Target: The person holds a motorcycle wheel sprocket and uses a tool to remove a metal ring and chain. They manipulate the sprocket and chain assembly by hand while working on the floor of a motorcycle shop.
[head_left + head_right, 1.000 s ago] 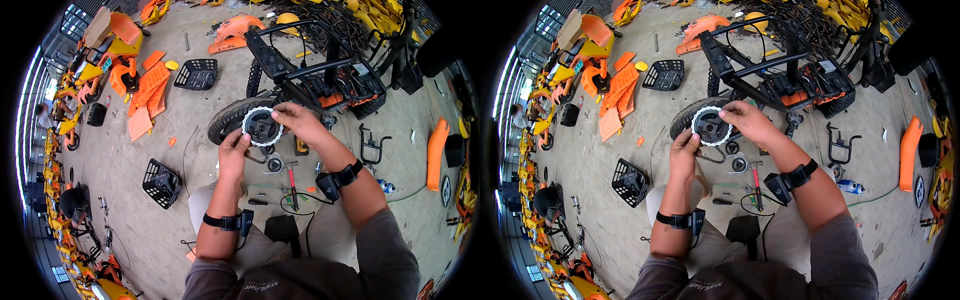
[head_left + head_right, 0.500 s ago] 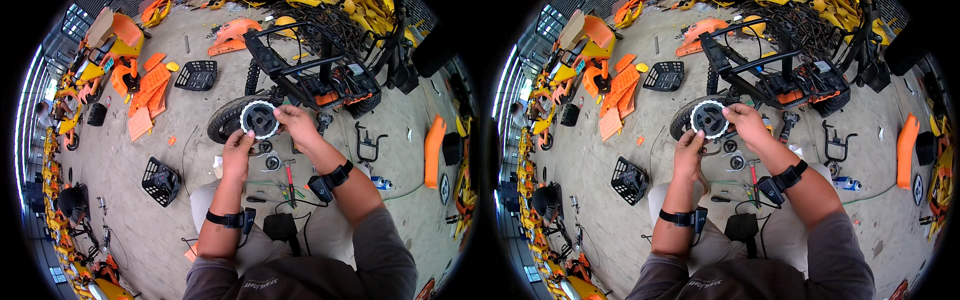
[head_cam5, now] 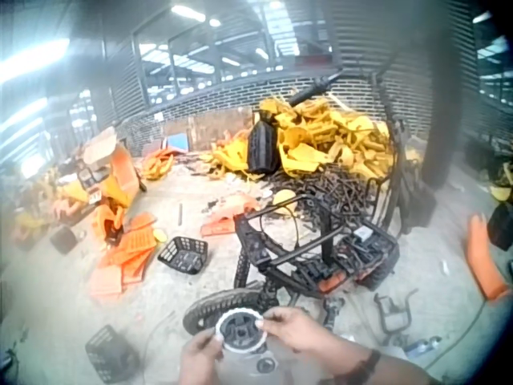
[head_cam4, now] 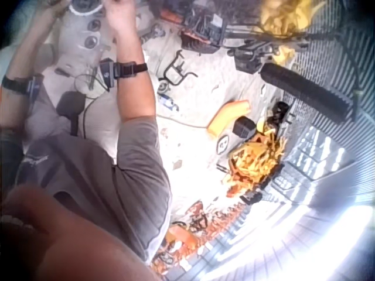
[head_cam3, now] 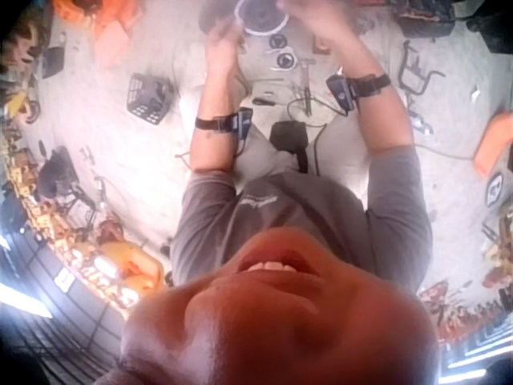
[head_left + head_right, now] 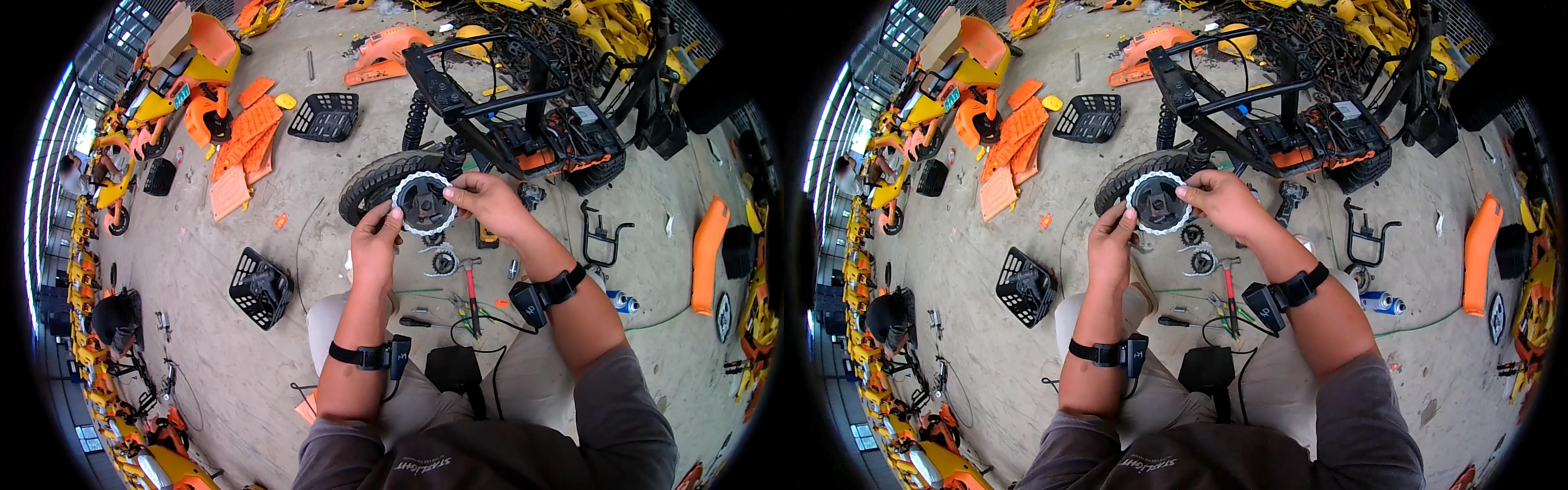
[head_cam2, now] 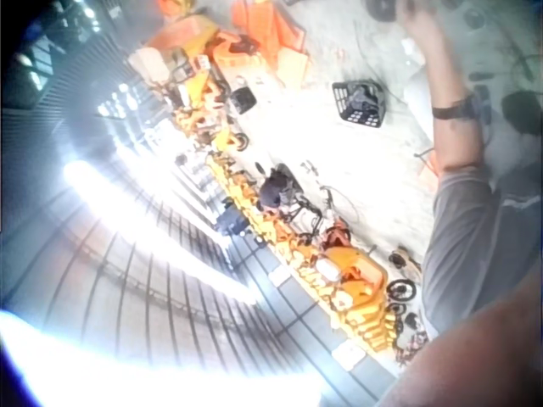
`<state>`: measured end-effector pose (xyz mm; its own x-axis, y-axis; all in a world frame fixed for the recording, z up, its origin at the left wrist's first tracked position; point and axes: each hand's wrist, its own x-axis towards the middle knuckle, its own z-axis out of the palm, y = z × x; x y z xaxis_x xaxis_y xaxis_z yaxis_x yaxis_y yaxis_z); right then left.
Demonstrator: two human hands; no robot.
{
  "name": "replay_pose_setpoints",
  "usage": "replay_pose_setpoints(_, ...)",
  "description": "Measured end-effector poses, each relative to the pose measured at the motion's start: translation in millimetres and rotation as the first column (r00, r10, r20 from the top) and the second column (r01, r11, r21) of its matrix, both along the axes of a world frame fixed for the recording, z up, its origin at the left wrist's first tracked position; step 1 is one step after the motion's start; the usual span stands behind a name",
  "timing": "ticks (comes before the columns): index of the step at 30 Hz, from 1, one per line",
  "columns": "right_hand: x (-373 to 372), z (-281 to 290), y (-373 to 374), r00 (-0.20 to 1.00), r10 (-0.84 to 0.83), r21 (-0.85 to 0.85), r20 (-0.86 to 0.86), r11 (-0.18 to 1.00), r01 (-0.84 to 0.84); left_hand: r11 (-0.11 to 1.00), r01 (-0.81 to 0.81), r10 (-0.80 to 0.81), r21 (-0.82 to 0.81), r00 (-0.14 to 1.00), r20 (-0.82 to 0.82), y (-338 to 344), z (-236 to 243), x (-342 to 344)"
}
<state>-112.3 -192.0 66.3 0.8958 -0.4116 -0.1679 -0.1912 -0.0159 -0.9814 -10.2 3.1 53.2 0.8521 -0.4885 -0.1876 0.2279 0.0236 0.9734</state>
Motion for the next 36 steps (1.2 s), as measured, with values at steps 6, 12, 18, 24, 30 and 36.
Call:
replay_pose_setpoints(6, 6.4, -8.8, 5.2, 0.992, -0.11, 0.262, 0.059, 0.961, 0.091, 0.994, 0.075, -0.079, -0.077, 0.996, -0.044, -3.5, -3.0, -1.8)
replay_pose_setpoints(12, 7.0, -10.0, 7.0, 0.987, -0.147, 0.295, 0.063, 0.948, 0.123, 0.997, -0.024, 0.026, -0.078, 0.999, 0.02, -7.0, -6.5, -1.4)
replay_pose_setpoints(18, 9.3, 2.6, 3.4, 0.999, -0.011, 0.167, -0.048, 0.986, 0.019, 0.999, -0.029, 0.028, 0.013, 0.997, 0.068, 0.2, -4.4, 5.4)
replay_pose_setpoints(24, 15.8, -7.2, -7.8, 0.997, 0.075, 0.179, 0.01, 0.981, -0.075, 0.998, 0.056, -0.056, -0.009, 0.998, 0.012, -2.4, -2.2, 11.2)
replay_pose_setpoints(30, 26.0, -12.2, -13.3, 0.998, 0.057, 0.311, -0.038, 0.949, -0.043, 0.986, -0.02, -0.003, -0.166, 0.99, -0.141, -13.1, -7.3, 24.0)
replay_pose_setpoints(36, 36.8, -14.7, -21.5, 1.0, 0.015, 0.466, 0.024, 0.885, -0.025, 0.996, 0.059, -0.067, -0.071, 0.99, -0.123, -22.5, -17.8, 28.4)
